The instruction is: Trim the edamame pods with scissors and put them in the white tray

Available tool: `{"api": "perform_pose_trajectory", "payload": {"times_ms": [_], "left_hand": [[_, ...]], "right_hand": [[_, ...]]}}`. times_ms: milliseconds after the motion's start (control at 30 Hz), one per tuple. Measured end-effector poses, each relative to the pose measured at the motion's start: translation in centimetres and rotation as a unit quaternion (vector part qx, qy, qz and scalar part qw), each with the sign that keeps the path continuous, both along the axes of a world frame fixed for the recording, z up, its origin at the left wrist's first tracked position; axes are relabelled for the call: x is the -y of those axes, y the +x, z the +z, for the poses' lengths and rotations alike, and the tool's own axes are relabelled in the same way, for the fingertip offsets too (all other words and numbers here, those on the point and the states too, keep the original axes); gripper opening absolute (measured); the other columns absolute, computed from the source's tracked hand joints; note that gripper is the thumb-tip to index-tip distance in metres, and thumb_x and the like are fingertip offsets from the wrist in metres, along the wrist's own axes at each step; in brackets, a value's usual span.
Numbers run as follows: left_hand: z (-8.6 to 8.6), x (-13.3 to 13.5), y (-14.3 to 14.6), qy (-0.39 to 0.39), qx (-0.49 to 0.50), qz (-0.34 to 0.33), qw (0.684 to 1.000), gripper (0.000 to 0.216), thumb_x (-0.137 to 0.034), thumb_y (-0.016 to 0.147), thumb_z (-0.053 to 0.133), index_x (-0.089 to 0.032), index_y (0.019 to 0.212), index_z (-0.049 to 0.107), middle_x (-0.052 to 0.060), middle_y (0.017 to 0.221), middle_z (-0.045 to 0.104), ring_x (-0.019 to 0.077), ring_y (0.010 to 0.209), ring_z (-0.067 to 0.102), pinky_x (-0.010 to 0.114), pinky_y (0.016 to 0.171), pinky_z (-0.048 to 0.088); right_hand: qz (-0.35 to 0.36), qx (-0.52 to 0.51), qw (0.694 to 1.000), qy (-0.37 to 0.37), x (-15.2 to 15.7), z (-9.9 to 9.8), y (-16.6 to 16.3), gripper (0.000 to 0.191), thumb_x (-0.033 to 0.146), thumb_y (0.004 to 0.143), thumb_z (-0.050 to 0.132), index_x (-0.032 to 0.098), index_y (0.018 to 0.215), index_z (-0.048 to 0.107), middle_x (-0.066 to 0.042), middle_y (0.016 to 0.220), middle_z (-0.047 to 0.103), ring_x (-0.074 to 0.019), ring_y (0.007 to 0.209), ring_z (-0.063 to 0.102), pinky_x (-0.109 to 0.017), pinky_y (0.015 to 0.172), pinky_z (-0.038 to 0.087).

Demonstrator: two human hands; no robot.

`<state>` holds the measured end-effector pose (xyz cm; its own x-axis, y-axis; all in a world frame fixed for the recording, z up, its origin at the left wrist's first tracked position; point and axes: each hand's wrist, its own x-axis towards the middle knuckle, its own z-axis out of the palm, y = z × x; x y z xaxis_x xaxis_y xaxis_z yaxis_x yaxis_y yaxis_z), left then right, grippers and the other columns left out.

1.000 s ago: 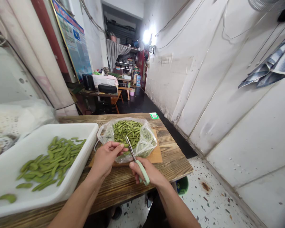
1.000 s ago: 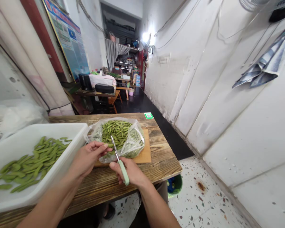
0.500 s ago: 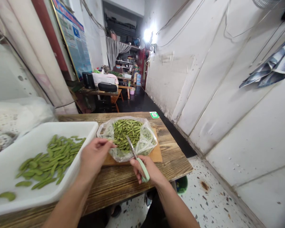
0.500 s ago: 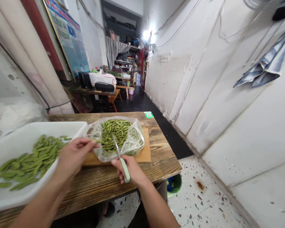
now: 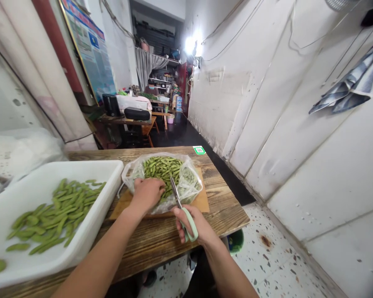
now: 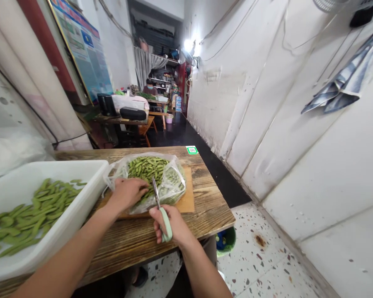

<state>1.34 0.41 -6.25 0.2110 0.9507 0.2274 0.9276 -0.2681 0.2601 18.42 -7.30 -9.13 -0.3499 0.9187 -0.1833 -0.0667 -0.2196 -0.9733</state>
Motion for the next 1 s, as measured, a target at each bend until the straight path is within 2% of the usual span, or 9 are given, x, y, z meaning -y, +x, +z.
{"api": "perform_pose_trajectory", "payload": {"times_ms": [100, 200, 300, 433, 567, 667, 900, 1000], "left_hand": [[-0.4, -1.0, 0.4, -0.019, -0.015, -0.007, 1.000, 0.023, -0.020, 0.072, 0.052, -0.022, 0.078, 0.074, 0.013, 0.089, 0.074, 0.0290, 0.091, 0.064, 0.037, 0.082, 0.037], [-0.5, -1.3, -0.3, -0.016, -0.008, -0.003, 1.000, 0.028, -0.024, 0.077, 0.047, -0.022, 0.081, 0.074, 0.013, 0.090, 0.074, 0.0281, 0.089, 0.065, 0.034, 0.077, 0.040], [-0.4, -0.8, -1.4, -0.020, 0.054, 0.027, 0.998, 0.036, -0.033, 0.083, 0.039, -0.023, 0.083, 0.073, 0.010, 0.090, 0.075, 0.0260, 0.086, 0.066, 0.031, 0.072, 0.041], [0.2, 0.8, -2.6, -0.016, 0.152, 0.064, 0.986, 0.038, -0.043, 0.082, 0.040, -0.022, 0.079, 0.072, 0.008, 0.081, 0.075, 0.0258, 0.080, 0.066, 0.030, 0.068, 0.042], [1.0, 2.2, -3.1, -0.025, 0.254, 0.085, 0.963, 0.038, -0.048, 0.081, 0.043, -0.023, 0.086, 0.071, 0.003, 0.071, 0.073, 0.0230, 0.070, 0.066, 0.029, 0.068, 0.044], [1.2, 2.7, -3.2, -0.042, 0.324, 0.074, 0.942, 0.039, -0.052, 0.078, 0.047, -0.022, 0.088, 0.071, 0.002, 0.069, 0.073, 0.0215, 0.064, 0.065, 0.029, 0.066, 0.046], [0.9, 3.0, -2.9, -0.063, 0.386, 0.053, 0.919, 0.038, -0.054, 0.073, 0.055, -0.021, 0.081, 0.072, 0.001, 0.063, 0.070, 0.0204, 0.059, 0.061, 0.029, 0.063, 0.045], [0.7, 3.3, -2.3, -0.066, 0.445, 0.063, 0.891, 0.038, -0.053, 0.070, 0.061, -0.019, 0.083, 0.072, 0.001, 0.064, 0.069, 0.0191, 0.060, 0.060, 0.028, 0.063, 0.045]], "right_hand": [[0.000, 0.004, 1.000, -0.001, 0.2, -0.2, 0.4, 0.054, 0.067, 0.069, 0.064, 0.016, 0.084, 0.053, 0.007, 0.052, 0.049, -0.0058, 0.034, 0.043, -0.017, 0.029, 0.039], [-0.003, 0.000, 1.000, -0.013, 0.2, -0.1, 0.5, 0.054, 0.066, 0.069, 0.064, 0.016, 0.085, 0.053, 0.007, 0.052, 0.049, -0.0056, 0.034, 0.043, -0.017, 0.030, 0.039], [0.001, 0.002, 1.000, -0.017, 0.1, 0.0, 0.3, 0.054, 0.066, 0.069, 0.064, 0.016, 0.084, 0.052, 0.007, 0.053, 0.049, -0.0057, 0.036, 0.044, -0.017, 0.031, 0.040], [0.032, 0.017, 0.999, 0.005, 0.0, 0.2, -0.3, 0.053, 0.068, 0.071, 0.061, 0.016, 0.078, 0.049, 0.007, 0.054, 0.048, -0.0055, 0.037, 0.045, -0.017, 0.034, 0.041], [0.045, 0.038, 0.998, 0.015, -0.2, -0.1, -0.7, 0.055, 0.071, 0.071, 0.056, 0.017, 0.073, 0.047, 0.008, 0.052, 0.046, -0.0058, 0.035, 0.044, -0.018, 0.032, 0.041], [0.056, 0.046, 0.997, 0.023, -0.4, -0.4, -0.8, 0.054, 0.071, 0.073, 0.056, 0.017, 0.074, 0.047, 0.007, 0.053, 0.047, -0.0061, 0.035, 0.045, -0.018, 0.032, 0.040], [0.079, 0.050, 0.995, 0.032, -0.3, 0.2, -0.9, 0.053, 0.070, 0.074, 0.056, 0.017, 0.075, 0.047, 0.007, 0.055, 0.047, -0.0060, 0.036, 0.046, -0.018, 0.033, 0.041], [0.074, 0.058, 0.995, 0.043, -0.3, 0.6, -1.1, 0.057, 0.073, 0.074, 0.053, 0.017, 0.068, 0.045, 0.007, 0.051, 0.045, -0.0058, 0.035, 0.044, -0.017, 0.031, 0.040]]}}
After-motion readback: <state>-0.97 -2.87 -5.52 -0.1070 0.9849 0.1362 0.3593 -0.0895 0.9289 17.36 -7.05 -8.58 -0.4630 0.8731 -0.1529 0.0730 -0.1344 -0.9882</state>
